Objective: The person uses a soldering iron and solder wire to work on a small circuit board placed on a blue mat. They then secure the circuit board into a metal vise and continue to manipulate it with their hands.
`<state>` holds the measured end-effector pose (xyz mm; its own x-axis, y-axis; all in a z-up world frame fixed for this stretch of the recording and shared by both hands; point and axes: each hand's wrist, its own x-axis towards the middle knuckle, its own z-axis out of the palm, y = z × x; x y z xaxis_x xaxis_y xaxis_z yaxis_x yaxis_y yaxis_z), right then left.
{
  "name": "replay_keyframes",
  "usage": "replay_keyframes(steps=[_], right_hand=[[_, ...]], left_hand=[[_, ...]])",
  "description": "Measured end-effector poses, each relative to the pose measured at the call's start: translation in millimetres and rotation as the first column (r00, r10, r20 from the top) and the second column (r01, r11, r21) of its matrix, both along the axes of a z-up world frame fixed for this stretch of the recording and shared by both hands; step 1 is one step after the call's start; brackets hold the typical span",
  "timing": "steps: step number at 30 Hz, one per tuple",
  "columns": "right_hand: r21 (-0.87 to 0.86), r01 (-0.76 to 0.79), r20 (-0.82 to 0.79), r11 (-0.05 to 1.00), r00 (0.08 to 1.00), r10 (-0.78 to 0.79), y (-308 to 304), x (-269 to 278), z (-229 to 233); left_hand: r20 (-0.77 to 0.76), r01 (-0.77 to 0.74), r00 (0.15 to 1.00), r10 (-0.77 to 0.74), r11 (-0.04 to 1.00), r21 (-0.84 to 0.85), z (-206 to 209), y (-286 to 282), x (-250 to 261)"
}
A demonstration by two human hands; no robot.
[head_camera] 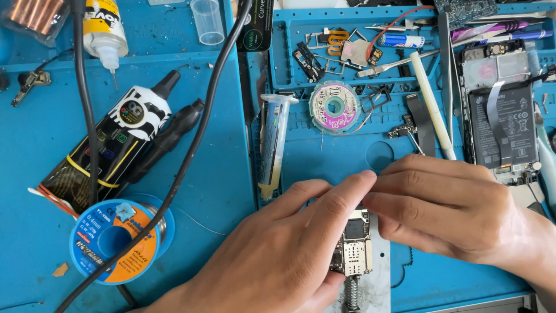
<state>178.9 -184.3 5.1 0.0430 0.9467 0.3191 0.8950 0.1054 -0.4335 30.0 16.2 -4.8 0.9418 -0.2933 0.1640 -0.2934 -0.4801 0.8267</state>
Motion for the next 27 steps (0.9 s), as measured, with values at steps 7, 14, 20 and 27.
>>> replay_keyframes(steps=[7, 14, 20, 27], right_hand=[[0.036, 0.006, 0.010, 0.999, 1.000, -0.007, 2.5, -1.4, -0.8], [0.043, 0.044, -0.032, 0.998, 0.999, -0.042, 2.8, -2.6, -0.3], [-0.019, 0.028, -0.110, 0.999, 0.994, -0.030, -2.3, -3.5, 6.0], [-0.201, 0.299, -0.107, 0.933, 0.940, -0.325, -13.6, -42.1, 39.2]], left_hand=[[-0.103, 0.029, 0.994, -0.028, 1.000, 0.006, -2.1, -0.9, 2.5], [-0.061, -0.017, 0.998, 0.017, 1.000, -0.002, -1.1, -1.6, 2.5], [-0.113, -0.034, 0.993, 0.033, 0.999, -0.007, 8.0, 0.3, 0.4], [-0.058, 0.013, 0.998, -0.012, 1.000, 0.006, 12.7, 1.2, -2.3]])
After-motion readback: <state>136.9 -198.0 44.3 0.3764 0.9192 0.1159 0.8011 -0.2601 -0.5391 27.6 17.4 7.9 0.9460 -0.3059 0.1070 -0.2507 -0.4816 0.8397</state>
